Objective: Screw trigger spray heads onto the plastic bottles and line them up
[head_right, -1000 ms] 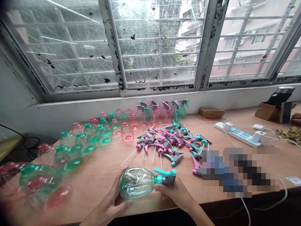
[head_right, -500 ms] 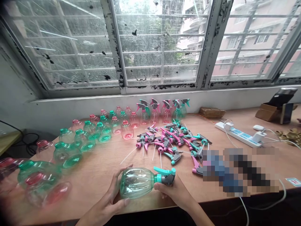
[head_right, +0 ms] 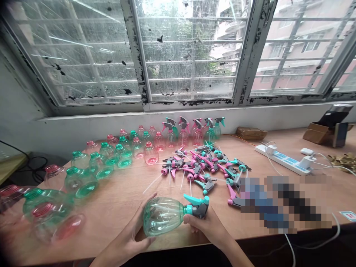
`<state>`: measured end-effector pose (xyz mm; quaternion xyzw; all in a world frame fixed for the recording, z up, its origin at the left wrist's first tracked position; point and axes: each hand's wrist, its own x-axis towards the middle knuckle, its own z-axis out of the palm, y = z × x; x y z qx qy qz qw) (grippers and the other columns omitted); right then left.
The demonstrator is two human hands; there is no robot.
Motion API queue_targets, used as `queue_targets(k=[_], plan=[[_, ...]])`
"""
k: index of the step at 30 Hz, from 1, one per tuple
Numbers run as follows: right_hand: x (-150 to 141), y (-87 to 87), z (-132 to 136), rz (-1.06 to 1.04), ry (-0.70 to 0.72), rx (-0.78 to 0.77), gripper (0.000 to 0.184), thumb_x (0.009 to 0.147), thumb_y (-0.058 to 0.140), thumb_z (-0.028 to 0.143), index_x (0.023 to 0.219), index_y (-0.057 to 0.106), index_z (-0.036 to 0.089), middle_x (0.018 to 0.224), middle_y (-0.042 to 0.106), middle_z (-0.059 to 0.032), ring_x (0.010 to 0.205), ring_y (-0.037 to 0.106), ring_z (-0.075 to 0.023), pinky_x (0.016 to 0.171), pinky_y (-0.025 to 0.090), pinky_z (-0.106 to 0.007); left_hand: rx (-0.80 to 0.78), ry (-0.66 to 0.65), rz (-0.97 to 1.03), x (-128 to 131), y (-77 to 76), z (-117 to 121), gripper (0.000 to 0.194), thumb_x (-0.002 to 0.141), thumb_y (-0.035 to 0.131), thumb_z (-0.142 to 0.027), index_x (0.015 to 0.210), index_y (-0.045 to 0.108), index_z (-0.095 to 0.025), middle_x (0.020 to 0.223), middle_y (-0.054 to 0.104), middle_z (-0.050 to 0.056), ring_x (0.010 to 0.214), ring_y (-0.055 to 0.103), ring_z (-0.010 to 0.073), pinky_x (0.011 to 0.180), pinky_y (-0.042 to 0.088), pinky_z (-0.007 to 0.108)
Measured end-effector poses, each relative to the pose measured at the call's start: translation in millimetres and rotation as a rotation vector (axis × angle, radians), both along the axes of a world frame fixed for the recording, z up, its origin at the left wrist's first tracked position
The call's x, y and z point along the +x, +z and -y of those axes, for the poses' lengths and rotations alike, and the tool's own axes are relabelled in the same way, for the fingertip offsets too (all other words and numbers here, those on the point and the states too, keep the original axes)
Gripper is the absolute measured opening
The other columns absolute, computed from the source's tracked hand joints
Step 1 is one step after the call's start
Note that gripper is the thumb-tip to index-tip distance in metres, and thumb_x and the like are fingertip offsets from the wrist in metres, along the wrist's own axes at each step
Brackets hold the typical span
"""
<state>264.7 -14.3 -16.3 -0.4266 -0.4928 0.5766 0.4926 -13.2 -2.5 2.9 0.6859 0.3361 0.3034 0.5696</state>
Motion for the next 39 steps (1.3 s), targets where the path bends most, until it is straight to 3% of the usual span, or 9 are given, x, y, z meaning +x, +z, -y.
queue_targets(k=[3,11,16,19,24,35,39], plan=[[1,-3.6,0,-0.02,0.024,0.019,0.041,0.078,0.083,0.055,0.073,0.069,0.017,0.062,0.061,0.0019,0.053,0.05,-0.0125,0.053,0.045,-0.027,-0.03,-0.005,0.029,1,-0.1,1,0.088,0.09,0.07,-0.018,0.16,0.02,-0.037,0.169,0.024,0.006,0.155,0.026,0.0333,0.127,0.025,0.046],[1,-6.5,-2,0.013,0.025,0.049,0.042,0.084,0.076,0.056,0.075,0.07,0.016,0.064,0.057,0.0017,0.057,0.052,-0.0136,0.056,0.042,-0.028,-0.138,-0.023,0.101,0,-2.3,0,0.095,0.091,0.072,-0.024,0.163,0.011,-0.033,0.169,0.027,0.006,0.159,0.011,0.0312,0.129,0.02,0.047],[4,-10.1,0,-0.003,0.039,0.052,0.046,0.081,0.08,0.054,0.107,0.068,0.018,0.065,0.059,0.004,0.056,0.049,-0.0133,0.056,0.042,-0.027,-0.144,-0.025,0.151,1,1.4,-2,0.092,0.091,0.073,-0.039,0.163,0.017,-0.031,0.168,0.032,0.007,0.157,0.021,0.0338,0.129,0.02,0.05],[5,-10.9,1,0.028,0.058,0.038,0.042,0.081,0.081,0.052,0.104,0.066,0.02,0.065,0.059,0.0047,0.057,0.048,-0.0132,0.056,0.04,-0.027,-0.128,0.005,0.125,2,7.6,-1,0.086,0.094,0.066,-0.053,0.163,0.022,-0.03,0.168,0.033,0.007,0.156,0.023,0.0346,0.129,0.017,0.049],[3,-10.3,2,0.028,0.036,0.057,0.042,0.082,0.081,0.048,0.109,0.064,0.022,0.069,0.059,0.0059,0.057,0.047,-0.0122,0.056,0.039,-0.025,-0.086,0.098,-0.014,0,13.6,0,0.082,0.095,0.057,-0.062,0.163,0.024,-0.029,0.172,0.023,0.003,0.159,0.012,0.0326,0.131,0.005,0.049],[0,-8.9,3,0.075,-0.042,0.089,0.043,0.081,0.081,0.051,0.111,0.066,0.023,0.065,0.056,0.0064,0.058,0.055,-0.0149,0.058,0.047,-0.027,-0.103,0.094,0.0,4,16.0,0,0.083,0.095,0.057,-0.062,0.163,0.023,-0.03,0.171,0.027,0.004,0.158,0.018,0.0336,0.13,0.007,0.053],[0,-10.4,4,0.115,-0.085,0.122,0.042,0.08,0.082,0.052,0.111,0.07,0.024,0.073,0.062,0.0033,0.06,0.058,-0.0158,0.06,0.051,-0.028,-0.108,0.091,0.013,3,16.9,0,0.083,0.094,0.057,-0.063,0.163,0.023,-0.03,0.17,0.028,0.004,0.158,0.019,0.0341,0.13,0.008,0.053]])
